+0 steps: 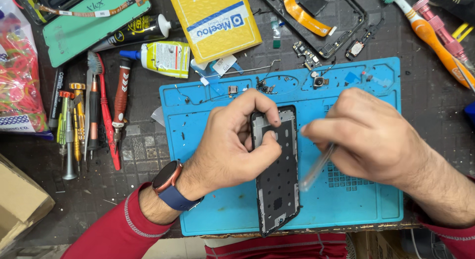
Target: The person works on a disassembled smartphone frame on a blue repair mat, using a thin blade and tweezers to scrape and pick old adhesive and residue from the frame edges. They then use a blue-handled screwdriver to work on screws and components inside the phone frame.
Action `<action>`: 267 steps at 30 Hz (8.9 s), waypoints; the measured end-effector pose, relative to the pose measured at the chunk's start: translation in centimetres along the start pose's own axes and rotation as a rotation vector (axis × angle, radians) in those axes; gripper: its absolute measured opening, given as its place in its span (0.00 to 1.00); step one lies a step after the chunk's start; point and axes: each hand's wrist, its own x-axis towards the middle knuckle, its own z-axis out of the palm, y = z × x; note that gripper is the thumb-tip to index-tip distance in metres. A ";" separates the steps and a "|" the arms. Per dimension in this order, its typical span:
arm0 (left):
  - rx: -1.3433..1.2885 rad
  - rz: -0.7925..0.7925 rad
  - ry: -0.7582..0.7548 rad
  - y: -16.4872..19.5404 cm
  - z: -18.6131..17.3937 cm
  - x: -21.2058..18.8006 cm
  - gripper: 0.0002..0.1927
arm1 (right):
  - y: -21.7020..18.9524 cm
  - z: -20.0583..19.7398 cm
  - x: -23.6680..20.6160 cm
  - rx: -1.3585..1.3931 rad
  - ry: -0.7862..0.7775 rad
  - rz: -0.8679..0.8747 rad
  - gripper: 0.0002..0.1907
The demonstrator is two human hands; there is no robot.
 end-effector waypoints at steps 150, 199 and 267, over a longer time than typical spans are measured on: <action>-0.537 -0.089 -0.240 -0.9 -1.1 0.9 0.23 | 0.5 0.1 -0.1 0.145 0.102 0.451 0.09; -0.541 -0.092 -0.222 -1.5 -0.4 1.4 0.28 | 0.4 -0.3 0.0 0.703 0.290 0.473 0.10; -0.358 -0.052 -0.174 -1.7 -0.5 1.2 0.13 | 0.8 1.0 -0.8 0.719 0.334 0.421 0.08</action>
